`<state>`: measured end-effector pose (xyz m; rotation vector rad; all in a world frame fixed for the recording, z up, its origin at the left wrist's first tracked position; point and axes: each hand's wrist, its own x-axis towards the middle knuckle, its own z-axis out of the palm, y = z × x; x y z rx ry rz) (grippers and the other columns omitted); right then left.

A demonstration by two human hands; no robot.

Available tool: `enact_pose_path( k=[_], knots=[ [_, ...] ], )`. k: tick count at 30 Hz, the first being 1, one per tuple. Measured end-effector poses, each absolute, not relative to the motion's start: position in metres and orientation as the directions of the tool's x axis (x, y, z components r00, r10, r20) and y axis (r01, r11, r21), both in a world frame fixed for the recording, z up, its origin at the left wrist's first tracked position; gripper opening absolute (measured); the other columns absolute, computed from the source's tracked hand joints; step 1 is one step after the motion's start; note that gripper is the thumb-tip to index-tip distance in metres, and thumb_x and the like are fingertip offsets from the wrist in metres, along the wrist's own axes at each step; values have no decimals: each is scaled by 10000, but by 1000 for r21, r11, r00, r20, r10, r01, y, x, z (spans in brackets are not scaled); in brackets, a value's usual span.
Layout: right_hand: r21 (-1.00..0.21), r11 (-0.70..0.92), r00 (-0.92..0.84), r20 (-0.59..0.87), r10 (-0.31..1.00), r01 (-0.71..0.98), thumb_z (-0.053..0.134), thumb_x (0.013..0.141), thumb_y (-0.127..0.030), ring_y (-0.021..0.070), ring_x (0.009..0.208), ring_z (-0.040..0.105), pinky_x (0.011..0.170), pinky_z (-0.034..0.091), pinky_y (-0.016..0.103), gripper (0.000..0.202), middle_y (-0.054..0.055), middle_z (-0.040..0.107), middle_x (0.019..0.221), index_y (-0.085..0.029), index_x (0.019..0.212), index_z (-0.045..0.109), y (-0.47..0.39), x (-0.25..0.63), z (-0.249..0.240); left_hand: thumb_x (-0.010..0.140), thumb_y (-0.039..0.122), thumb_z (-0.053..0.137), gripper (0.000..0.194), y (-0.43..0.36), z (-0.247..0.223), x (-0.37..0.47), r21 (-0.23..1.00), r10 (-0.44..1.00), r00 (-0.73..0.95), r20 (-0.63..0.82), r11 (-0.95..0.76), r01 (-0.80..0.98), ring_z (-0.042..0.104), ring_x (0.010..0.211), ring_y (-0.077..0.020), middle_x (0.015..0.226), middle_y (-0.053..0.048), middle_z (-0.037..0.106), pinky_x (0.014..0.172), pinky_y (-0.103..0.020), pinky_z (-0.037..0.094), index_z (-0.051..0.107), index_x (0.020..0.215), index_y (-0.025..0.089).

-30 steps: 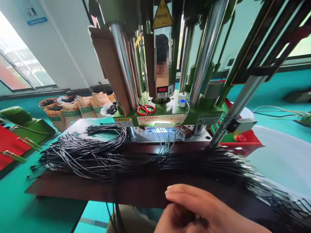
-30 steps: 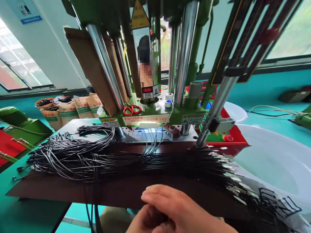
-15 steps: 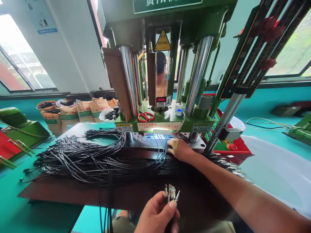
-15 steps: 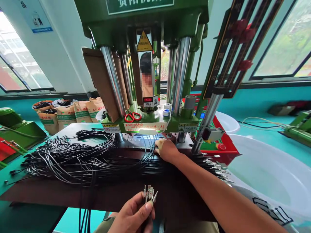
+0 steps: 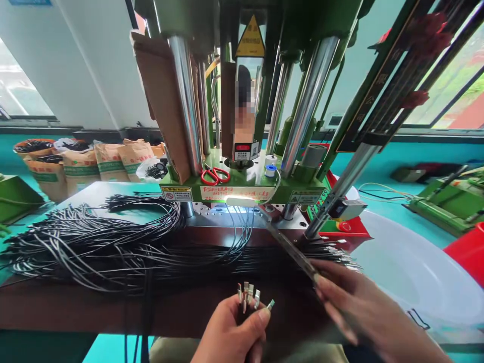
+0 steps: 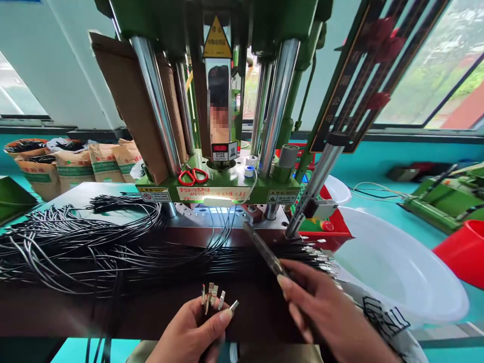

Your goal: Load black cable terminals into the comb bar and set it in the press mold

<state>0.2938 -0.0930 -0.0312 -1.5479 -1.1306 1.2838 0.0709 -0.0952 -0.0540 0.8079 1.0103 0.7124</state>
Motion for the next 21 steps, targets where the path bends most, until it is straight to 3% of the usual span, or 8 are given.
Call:
enact_pose_path(
  k=[2, 5, 9, 17, 21],
  knots=[
    [-940, -326, 88, -334, 938, -99, 579, 786, -616, 72, 371, 406, 288, 327, 173, 587, -35, 549, 650, -257, 1249, 531, -111, 273, -46, 623, 621, 703, 494, -91, -52, 75, 845, 793, 399, -460, 530, -79, 338, 270, -45, 386, 81, 439, 273, -153, 198, 466, 686, 193],
    [-936, -245, 146, -288, 947, -253, 564, 806, -609, 51, 331, 359, 263, 288, 149, 579, -55, 517, 591, -245, 1256, 539, -114, 241, -56, 697, 607, 640, 444, -83, -48, 80, 858, 774, 431, -464, 514, 1, 306, 249, -49, 332, 84, 409, 249, -145, 204, 470, 668, 198],
    [-968, -129, 156, -164, 974, -217, 541, 857, -550, 65, 332, 350, 283, 294, 147, 541, -76, 458, 447, -197, 1268, 549, -98, 222, -58, 712, 588, 629, 429, -78, -46, 83, 868, 776, 436, -456, 495, 26, 302, 258, -40, 359, 90, 408, 247, -133, 222, 459, 651, 199],
    [-984, -133, 155, -151, 976, -119, 563, 847, -538, 81, 335, 357, 298, 301, 182, 549, -74, 449, 424, -185, 1266, 572, -97, 226, -62, 784, 499, 595, 358, -76, -48, 84, 897, 745, 531, -403, 436, 70, 340, 294, -35, 466, 66, 433, 260, -139, 234, 534, 679, 162],
    [-981, -155, 160, -173, 972, -119, 561, 842, -550, 80, 337, 364, 305, 309, 178, 581, -74, 452, 415, -168, 1280, 563, -97, 226, -61, 787, 498, 592, 368, -74, -45, 84, 891, 737, 533, -416, 448, 75, 344, 302, -35, 488, 63, 438, 260, -145, 238, 491, 656, 169]
  ],
)
